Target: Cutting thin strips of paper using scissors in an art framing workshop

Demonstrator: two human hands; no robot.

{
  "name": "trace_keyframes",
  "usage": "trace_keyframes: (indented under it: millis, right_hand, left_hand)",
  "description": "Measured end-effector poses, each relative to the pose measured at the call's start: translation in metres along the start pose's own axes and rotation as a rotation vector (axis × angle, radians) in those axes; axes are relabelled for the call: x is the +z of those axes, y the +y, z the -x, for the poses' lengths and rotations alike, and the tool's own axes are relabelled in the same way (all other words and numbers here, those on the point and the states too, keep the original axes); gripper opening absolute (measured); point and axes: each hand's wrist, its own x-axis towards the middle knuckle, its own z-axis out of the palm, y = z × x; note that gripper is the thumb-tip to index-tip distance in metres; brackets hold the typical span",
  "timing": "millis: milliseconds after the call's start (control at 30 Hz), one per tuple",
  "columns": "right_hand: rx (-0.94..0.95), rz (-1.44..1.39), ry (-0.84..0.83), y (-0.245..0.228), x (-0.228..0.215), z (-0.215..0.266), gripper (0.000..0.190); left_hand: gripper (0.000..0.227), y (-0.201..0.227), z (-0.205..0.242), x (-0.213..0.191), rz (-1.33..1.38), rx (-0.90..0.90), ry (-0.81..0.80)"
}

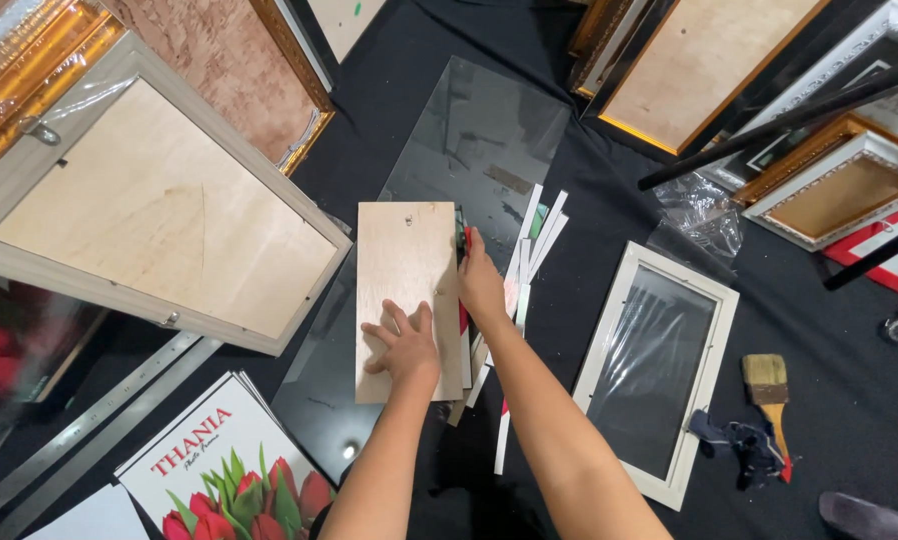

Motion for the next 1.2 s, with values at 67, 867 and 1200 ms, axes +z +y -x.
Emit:
trace_keyframes:
  millis: [67, 867, 1200]
  right_hand:
    - [0.004, 0.004, -0.031, -0.008, 0.001, 0.003, 0.059]
    - [0.002, -0.002, 0.012, -0.030, -0.031, 0.030, 0.060]
    - [0.011, 0.114, -0.091, -0.019, -0.007, 0.047, 0.064]
  left_hand:
    - [0.107, 0.000, 0.003, -0.001, 0.002, 0.002, -0.005]
    - [0.106, 0.001, 0.006, -0.006, 0.009, -0.004, -0.031]
    - [0.106, -0.002, -0.014, 0.012, 0.005, -0.011, -0.004]
